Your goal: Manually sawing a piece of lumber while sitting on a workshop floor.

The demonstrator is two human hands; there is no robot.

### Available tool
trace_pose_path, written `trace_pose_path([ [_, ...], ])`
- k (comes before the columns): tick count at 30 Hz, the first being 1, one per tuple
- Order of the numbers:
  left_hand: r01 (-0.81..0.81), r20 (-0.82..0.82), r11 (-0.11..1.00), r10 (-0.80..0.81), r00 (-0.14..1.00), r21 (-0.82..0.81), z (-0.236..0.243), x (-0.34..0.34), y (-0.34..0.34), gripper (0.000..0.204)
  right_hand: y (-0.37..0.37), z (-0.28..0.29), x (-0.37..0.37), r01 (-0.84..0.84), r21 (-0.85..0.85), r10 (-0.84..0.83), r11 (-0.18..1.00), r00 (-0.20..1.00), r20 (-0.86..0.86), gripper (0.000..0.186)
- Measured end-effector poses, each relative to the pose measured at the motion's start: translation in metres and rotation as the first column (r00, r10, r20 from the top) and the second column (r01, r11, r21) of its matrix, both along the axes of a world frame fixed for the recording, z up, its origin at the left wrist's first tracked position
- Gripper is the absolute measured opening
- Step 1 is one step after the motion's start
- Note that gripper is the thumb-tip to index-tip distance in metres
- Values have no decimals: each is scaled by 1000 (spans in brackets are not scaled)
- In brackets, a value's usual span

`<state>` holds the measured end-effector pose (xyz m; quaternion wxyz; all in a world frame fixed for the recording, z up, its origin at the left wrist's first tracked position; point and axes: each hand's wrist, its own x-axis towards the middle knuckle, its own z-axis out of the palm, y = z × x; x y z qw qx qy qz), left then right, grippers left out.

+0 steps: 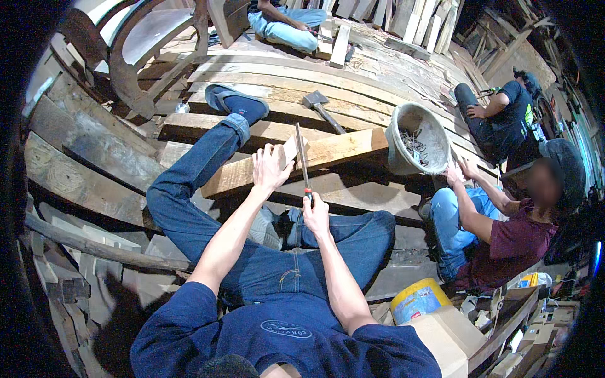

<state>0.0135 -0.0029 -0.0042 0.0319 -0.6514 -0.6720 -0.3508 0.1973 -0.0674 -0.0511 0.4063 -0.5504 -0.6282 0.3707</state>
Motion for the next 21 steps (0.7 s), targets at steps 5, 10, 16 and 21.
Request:
trace_pose_path([
  [5, 8, -12, 1000, -8, 1000, 4, 0, -9, -8, 47, 1, 33, -19, -18, 51, 6, 999, 975, 224, 24],
  [10, 31, -13, 1000, -31, 999, -2, 2, -1, -3, 48, 43, 40, -25, -10, 32, -1, 999, 946, 325, 29],
  [16, 27, 21, 998, -26, 999, -62, 1, 2, -1, 49, 66, 58, -25, -60, 38, 38, 997, 905, 424, 30],
  [21, -2, 9, 999, 2, 1000, -36, -1, -10, -5, 48, 10, 37, -8, -174, 85, 119, 981, 888, 444, 24],
])
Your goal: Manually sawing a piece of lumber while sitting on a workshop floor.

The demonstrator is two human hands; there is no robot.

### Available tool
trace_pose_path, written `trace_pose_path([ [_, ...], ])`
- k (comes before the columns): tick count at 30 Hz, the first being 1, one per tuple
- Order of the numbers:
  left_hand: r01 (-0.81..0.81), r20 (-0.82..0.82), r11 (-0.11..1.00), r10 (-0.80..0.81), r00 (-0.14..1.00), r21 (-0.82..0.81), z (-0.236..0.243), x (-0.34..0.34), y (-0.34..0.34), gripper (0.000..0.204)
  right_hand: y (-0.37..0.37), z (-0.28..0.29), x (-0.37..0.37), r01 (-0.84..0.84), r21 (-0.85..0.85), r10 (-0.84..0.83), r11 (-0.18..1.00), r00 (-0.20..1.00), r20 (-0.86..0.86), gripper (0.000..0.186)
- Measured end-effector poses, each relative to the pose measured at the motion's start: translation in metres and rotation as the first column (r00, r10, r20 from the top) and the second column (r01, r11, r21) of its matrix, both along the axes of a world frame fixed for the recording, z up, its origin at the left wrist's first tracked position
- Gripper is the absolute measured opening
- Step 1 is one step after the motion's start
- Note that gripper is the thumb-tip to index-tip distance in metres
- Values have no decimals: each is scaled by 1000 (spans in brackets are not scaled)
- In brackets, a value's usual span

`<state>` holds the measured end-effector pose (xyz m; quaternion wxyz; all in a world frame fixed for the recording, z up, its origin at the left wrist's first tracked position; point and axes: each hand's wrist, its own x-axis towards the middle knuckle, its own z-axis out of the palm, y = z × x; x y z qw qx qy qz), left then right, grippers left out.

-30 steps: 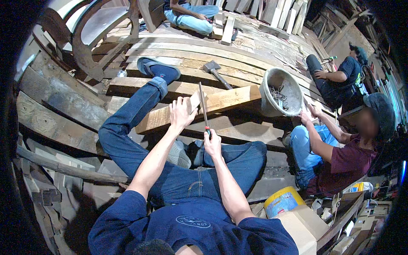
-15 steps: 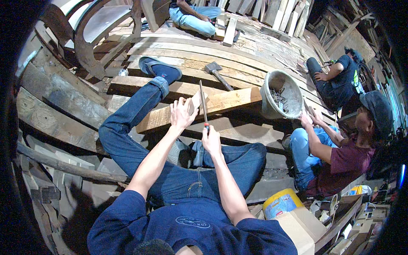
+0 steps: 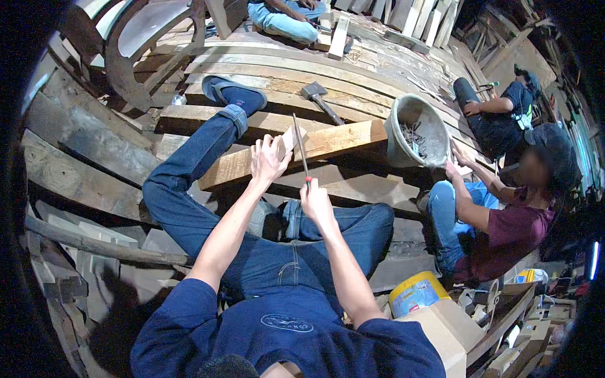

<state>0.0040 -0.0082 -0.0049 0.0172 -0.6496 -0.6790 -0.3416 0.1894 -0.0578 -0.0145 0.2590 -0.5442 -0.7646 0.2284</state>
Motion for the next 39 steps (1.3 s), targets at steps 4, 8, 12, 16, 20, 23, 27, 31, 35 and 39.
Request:
trace_pose_path([
  [4, 63, -15, 997, -62, 998, 36, 0, 6, 5, 49, 7, -26, 3, -63, 111, 52, 992, 994, 100, 25],
  [8, 96, -66, 992, -91, 994, 76, -9, 18, 10, 47, 70, -7, -15, 78, 52, -83, 996, 993, 90, 31],
  [12, 44, -10, 998, -44, 999, 39, -8, 10, 8, 46, 59, 7, -19, 34, 27, -38, 999, 987, 157, 31],
  [16, 44, 3, 999, -44, 999, 11, -7, 2, 6, 45, 4, -13, 1, -6, 77, -1, 997, 996, 84, 29],
  [20, 104, -25, 994, -104, 994, 27, -1, 6, 9, 46, 3, -26, 2, -35, 70, 14, 997, 962, 273, 32],
  [23, 107, -39, 992, -105, 994, 61, -4, 2, 4, 49, 44, 5, -29, 54, -70, -48, 996, 995, 85, 32],
  [27, 82, 25, 996, -83, 996, 39, -6, 9, 9, 49, 70, 6, -26, 33, -37, -28, 999, 991, 131, 34],
  [31, 82, 36, 996, -82, 996, -17, -2, 8, 6, 47, 23, -28, 1, -15, 149, 9, 989, 999, 39, 33],
  [35, 53, 11, 996, -54, 998, 70, -6, 1, 3, 43, -3, -20, 3, -36, -70, 44, 997, 991, 125, 33],
  [39, 107, 15, 994, -107, 994, 25, -8, 5, 5, 43, 36, -5, -17, 18, -55, -9, 998, 988, 153, 31],
])
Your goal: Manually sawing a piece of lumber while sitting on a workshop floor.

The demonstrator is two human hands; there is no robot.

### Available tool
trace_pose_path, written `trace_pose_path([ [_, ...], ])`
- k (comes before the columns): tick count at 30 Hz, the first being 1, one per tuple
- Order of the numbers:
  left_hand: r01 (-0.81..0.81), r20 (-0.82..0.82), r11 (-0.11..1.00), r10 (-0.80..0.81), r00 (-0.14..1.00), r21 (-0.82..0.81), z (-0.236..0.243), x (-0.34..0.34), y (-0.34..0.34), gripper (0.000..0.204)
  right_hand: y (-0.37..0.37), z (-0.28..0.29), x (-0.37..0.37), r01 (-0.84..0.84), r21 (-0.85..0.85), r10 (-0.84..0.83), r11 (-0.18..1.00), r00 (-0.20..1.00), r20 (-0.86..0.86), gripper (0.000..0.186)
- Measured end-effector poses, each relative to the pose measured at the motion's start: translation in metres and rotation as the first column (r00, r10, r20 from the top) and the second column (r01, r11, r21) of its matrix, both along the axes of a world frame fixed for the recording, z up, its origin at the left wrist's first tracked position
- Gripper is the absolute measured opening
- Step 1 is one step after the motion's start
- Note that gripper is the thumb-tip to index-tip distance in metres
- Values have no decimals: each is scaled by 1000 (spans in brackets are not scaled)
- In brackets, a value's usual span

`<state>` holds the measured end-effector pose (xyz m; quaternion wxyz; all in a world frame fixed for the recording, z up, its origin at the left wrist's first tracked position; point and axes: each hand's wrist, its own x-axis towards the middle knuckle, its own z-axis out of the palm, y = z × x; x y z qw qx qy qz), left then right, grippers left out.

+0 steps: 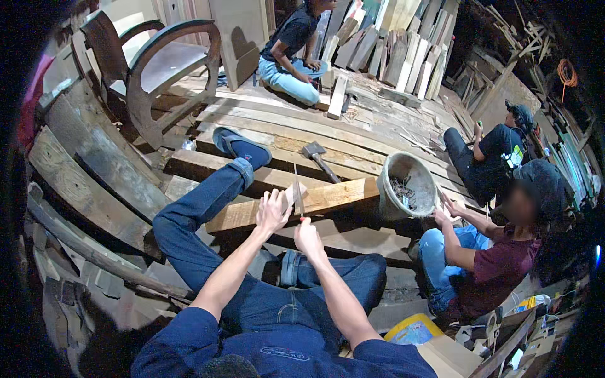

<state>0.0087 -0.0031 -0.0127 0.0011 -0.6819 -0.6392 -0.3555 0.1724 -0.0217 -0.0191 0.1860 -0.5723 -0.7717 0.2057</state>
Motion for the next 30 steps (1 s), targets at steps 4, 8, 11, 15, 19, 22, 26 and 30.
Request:
trace_pose_path([
  [4, -22, 35, 1000, 21, 999, 13, 2, 11, 5, 47, 33, 7, -5, 16, 53, -17, 998, 1000, 18, 33],
  [8, -47, 39, 999, 47, 998, 0, 2, 0, 0, 47, -8, -3, 9, -33, 53, 33, 998, 999, 6, 33],
  [11, -42, 19, 999, 43, 999, -22, 6, -5, -4, 45, -45, -18, 22, -80, 78, 75, 994, 995, 65, 31],
  [15, -20, 6, 999, 20, 1000, 30, -4, -7, -2, 46, -24, -11, 5, -69, 68, 65, 995, 996, 66, 31],
  [19, 24, 32, 998, -26, 999, 60, 3, 7, 4, 45, 25, 3, -5, 27, 87, -28, 996, 1000, 11, 31],
  [22, -17, 0, 997, 17, 1000, 77, 2, 4, 3, 44, 15, 0, -2, 30, 50, -31, 998, 999, 24, 30],
  [26, -4, 15, 1000, 4, 1000, 28, 9, 4, 4, 44, -30, -28, 40, -112, 84, 100, 990, 986, 133, 28],
  [30, 6, 15, 1000, -6, 1000, -3, 8, 1, 1, 47, -52, -14, 40, -11, -56, 12, 998, 1000, 28, 30],
])
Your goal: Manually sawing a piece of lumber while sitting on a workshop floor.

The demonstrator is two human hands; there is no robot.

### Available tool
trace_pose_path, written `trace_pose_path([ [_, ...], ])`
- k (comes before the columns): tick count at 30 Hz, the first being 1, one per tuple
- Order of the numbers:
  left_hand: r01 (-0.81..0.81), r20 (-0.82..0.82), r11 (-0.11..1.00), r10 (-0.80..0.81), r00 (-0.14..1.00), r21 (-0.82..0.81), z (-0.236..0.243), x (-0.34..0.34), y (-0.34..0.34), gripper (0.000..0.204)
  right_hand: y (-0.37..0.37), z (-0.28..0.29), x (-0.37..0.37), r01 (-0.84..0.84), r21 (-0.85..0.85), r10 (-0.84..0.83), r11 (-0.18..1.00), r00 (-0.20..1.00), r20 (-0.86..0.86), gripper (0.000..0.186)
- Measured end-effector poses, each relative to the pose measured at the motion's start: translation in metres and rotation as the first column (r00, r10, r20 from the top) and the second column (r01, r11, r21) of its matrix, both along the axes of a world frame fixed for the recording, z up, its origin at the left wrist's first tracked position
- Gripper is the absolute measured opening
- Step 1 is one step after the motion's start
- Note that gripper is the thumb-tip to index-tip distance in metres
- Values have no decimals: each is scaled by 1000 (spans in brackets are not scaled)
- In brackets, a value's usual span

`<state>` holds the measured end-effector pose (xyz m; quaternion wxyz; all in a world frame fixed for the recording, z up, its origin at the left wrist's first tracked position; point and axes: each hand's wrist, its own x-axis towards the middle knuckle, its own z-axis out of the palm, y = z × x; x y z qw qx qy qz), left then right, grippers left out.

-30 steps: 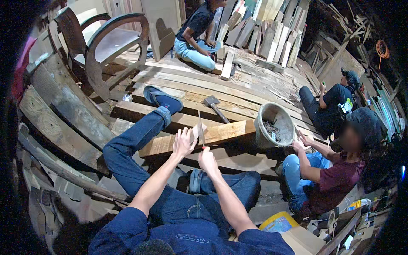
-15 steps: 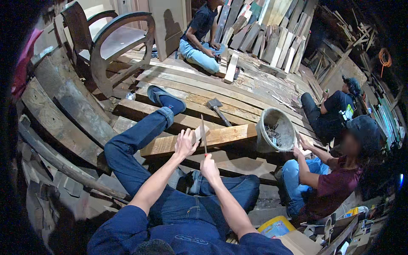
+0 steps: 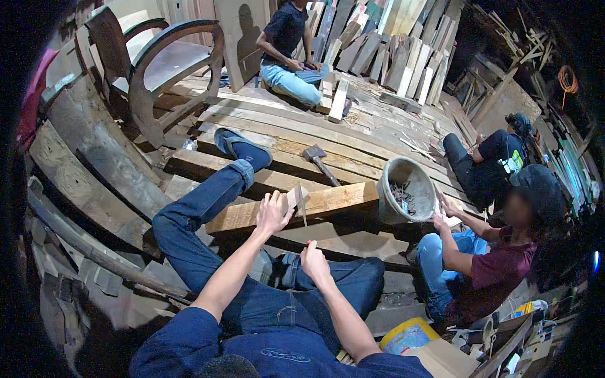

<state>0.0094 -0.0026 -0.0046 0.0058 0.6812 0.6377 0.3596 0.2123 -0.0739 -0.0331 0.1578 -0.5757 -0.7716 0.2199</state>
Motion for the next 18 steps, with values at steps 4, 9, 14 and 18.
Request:
trace_pose_path([
  [4, -28, -15, 999, 28, 999, 41, -4, 3, 0, 48, -4, 4, -7, 45, 38, -44, 998, 999, -6, 29],
  [9, -15, 12, 1000, 14, 1000, 8, -3, 5, -1, 45, -4, -2, -5, 8, 46, -8, 999, 1000, 6, 31],
  [14, -39, 3, 999, 39, 999, 6, -3, -1, -7, 45, -9, -8, -9, -15, 108, 13, 994, 1000, 21, 31],
  [18, -38, 21, 999, 38, 999, 9, -2, -10, -8, 47, -9, -6, -19, 3, 40, -3, 999, 1000, 9, 31],
])
